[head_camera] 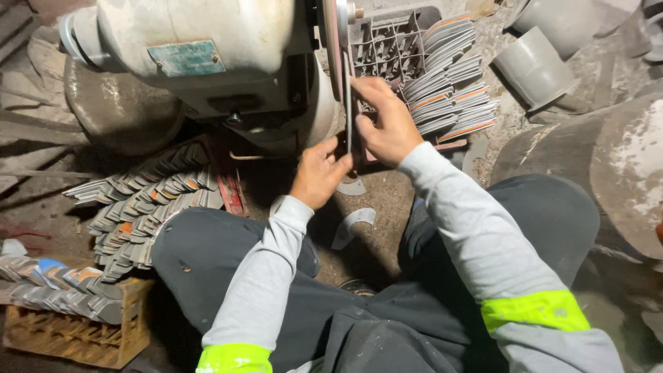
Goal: The person sits on the floor and repeatedly presses small curved metal pieces against a rotating belt sander to smooth their edges. The person handles the parts one at a time, occasionally inspecting them before placing them into a nearby crate.
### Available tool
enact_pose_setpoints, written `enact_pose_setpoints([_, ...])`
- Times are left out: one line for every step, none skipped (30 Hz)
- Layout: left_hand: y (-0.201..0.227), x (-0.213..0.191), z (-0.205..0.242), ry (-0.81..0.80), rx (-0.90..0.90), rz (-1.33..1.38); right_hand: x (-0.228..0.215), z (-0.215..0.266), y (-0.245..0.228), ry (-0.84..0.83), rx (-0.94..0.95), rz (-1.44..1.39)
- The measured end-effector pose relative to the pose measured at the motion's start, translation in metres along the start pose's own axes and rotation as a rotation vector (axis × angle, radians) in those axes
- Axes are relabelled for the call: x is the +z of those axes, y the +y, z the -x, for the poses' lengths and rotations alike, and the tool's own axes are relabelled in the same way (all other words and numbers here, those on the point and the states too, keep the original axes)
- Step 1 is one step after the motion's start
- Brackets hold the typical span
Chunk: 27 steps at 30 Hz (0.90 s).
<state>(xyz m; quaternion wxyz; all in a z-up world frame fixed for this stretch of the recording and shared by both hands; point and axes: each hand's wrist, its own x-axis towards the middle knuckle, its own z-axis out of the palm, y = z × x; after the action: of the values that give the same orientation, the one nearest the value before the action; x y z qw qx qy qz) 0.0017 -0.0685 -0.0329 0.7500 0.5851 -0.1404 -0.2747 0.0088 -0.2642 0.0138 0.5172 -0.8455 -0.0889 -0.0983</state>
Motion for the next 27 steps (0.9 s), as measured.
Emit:
enact_pose_setpoints([-0.001,-0.005,-0.008,-0.015,0.006,0.034,0.003,-0.009,0.004,0.011,-0.011,0.036])
enact_pose_setpoints([-0.001,-0.01,-0.016,0.009,-0.009,0.006,0.005,-0.017,0.008,0.024,0.006,0.051])
enact_pose_setpoints([-0.001,-0.013,-0.025,0.031,-0.022,-0.018,0.005,-0.026,0.013,0.036,0.024,0.071])
enact_pose_setpoints([-0.001,-0.016,-0.031,0.053,-0.035,-0.042,0.006,-0.032,0.016,0.047,0.041,0.09])
enact_pose_setpoints([0.0,-0.017,-0.035,0.073,-0.062,-0.098,0.006,-0.037,0.019,0.054,0.042,0.09])
enact_pose_setpoints([0.001,-0.018,-0.038,0.092,-0.089,-0.155,0.007,-0.041,0.021,0.06,0.043,0.089])
enact_pose_setpoints([0.003,-0.018,-0.041,0.113,-0.112,-0.213,0.006,-0.044,0.022,0.064,0.04,0.089])
enact_pose_setpoints([0.004,-0.017,-0.04,0.089,-0.092,-0.113,0.007,-0.044,0.021,0.064,0.044,0.11])
enact_pose_setpoints([0.005,-0.016,-0.039,0.066,-0.071,-0.015,0.007,-0.044,0.018,0.063,0.046,0.13])
enact_pose_setpoints([0.005,-0.015,-0.036,0.042,-0.049,0.083,0.008,-0.042,0.015,0.062,0.048,0.151])
enact_pose_setpoints([0.005,-0.014,-0.03,0.015,-0.05,0.086,0.007,-0.038,0.01,0.061,0.036,0.155])
enact_pose_setpoints([0.005,-0.012,-0.022,-0.012,-0.051,0.09,0.007,-0.031,0.005,0.061,0.024,0.159])
enact_pose_setpoints([0.004,-0.01,-0.013,-0.044,-0.053,0.092,0.006,-0.023,0.0,0.064,0.014,0.164])
enact_pose_setpoints([0.002,-0.005,-0.003,-0.033,-0.026,0.054,0.004,-0.013,-0.005,0.042,-0.02,0.154])
enact_pose_setpoints([-0.001,0.002,0.009,-0.022,0.001,0.017,0.0,-0.001,-0.009,0.019,-0.053,0.145])
enact_pose_setpoints([-0.002,0.008,0.018,-0.01,0.028,-0.019,-0.004,0.011,-0.012,-0.005,-0.086,0.136])
enact_pose_setpoints([-0.002,0.011,0.027,0.06,0.075,-0.305,-0.01,0.022,-0.014,-0.08,-0.017,-0.022])
enact_pose_setpoints([0.0,0.014,0.036,0.132,0.121,-0.591,-0.018,0.033,-0.015,-0.155,0.051,-0.181])
enact_pose_setpoints([0.003,0.016,0.041,0.209,0.168,-0.874,-0.023,0.04,-0.014,-0.235,0.118,-0.339])
enact_pose_setpoints([0.006,0.016,0.042,0.2,0.203,-0.894,-0.026,0.043,-0.012,-0.2,0.245,-0.402])
enact_pose_setpoints([0.01,0.016,0.041,0.189,0.237,-0.914,-0.028,0.046,-0.01,-0.164,0.372,-0.464])
enact_pose_setpoints([0.014,0.017,0.04,0.178,0.272,-0.935,-0.029,0.047,-0.007,-0.127,0.499,-0.526])
enact_pose_setpoints([0.018,0.019,0.038,0.176,0.29,-0.904,-0.031,0.046,-0.004,-0.094,0.476,-0.522])
enact_pose_setpoints([0.021,0.021,0.036,0.174,0.308,-0.873,-0.031,0.044,-0.002,-0.061,0.454,-0.518])
enact_pose_setpoints([0.023,0.023,0.034,0.175,0.324,-0.845,-0.031,0.041,0.0,-0.031,0.43,-0.517])
enact_pose_setpoints([0.025,0.026,0.031,0.161,0.199,-0.777,-0.031,0.039,0.002,-0.035,0.448,-0.526])
enact_pose_setpoints([0.027,0.027,0.028,0.151,0.075,-0.71,-0.028,0.034,0.003,-0.043,0.463,-0.539])
